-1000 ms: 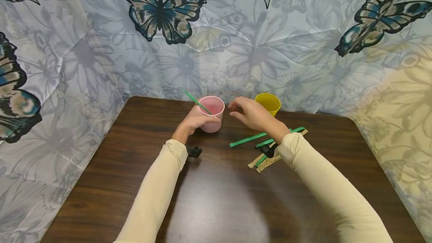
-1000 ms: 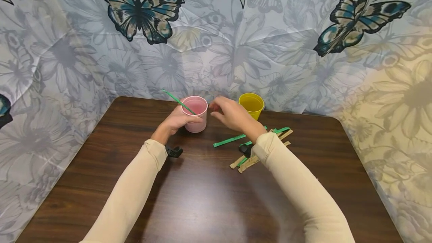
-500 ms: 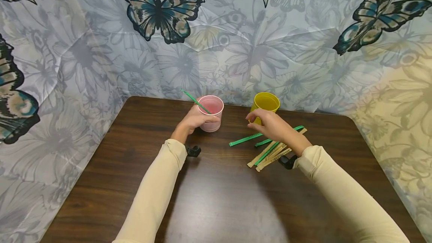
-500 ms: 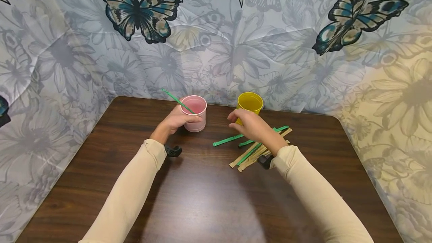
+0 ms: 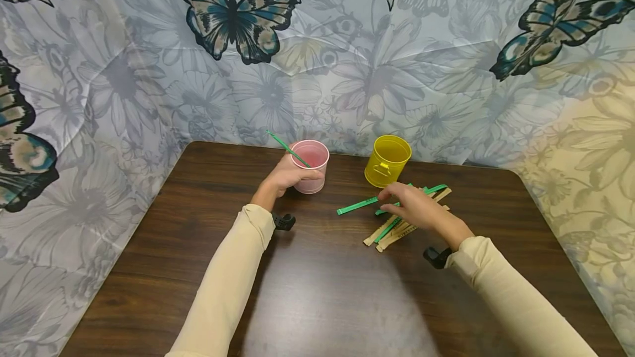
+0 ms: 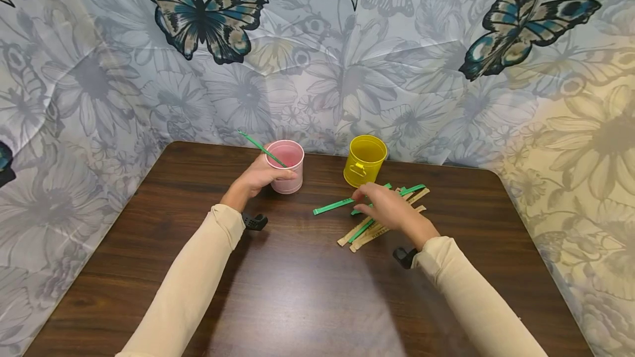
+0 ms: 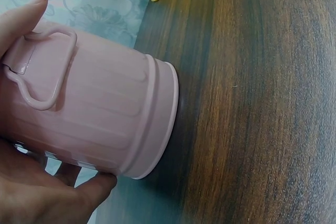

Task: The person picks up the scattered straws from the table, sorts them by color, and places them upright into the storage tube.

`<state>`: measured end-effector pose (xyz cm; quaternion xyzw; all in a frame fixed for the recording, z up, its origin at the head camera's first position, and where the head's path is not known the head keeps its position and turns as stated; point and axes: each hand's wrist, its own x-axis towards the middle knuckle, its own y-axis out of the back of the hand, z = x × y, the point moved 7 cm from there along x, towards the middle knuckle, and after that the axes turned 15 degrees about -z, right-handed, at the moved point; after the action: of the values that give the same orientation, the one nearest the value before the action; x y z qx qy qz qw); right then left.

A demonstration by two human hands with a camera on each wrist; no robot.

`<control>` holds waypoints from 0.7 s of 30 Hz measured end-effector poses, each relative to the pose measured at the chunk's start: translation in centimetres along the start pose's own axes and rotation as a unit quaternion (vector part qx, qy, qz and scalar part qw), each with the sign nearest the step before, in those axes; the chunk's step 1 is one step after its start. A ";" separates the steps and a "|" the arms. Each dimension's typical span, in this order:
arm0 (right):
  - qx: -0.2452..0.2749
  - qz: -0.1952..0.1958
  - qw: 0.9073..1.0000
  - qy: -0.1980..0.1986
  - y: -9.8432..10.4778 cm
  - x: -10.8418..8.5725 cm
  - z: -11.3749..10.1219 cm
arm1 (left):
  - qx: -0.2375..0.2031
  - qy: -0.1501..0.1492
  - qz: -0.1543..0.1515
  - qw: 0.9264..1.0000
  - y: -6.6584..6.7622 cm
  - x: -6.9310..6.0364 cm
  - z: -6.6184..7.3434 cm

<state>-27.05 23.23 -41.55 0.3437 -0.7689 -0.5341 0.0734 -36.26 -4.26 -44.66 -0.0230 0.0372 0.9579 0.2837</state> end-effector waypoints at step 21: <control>-0.051 0.057 0.992 -0.097 -2.3 -1.9 6.5 | 0.002 -0.005 0.002 1.000 0.1 0.2 -0.3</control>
<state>-27.68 28.99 -45.79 0.2421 -0.7625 -0.5982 0.0464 -36.52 -4.23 -44.94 -0.0178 0.0382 0.9584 0.2823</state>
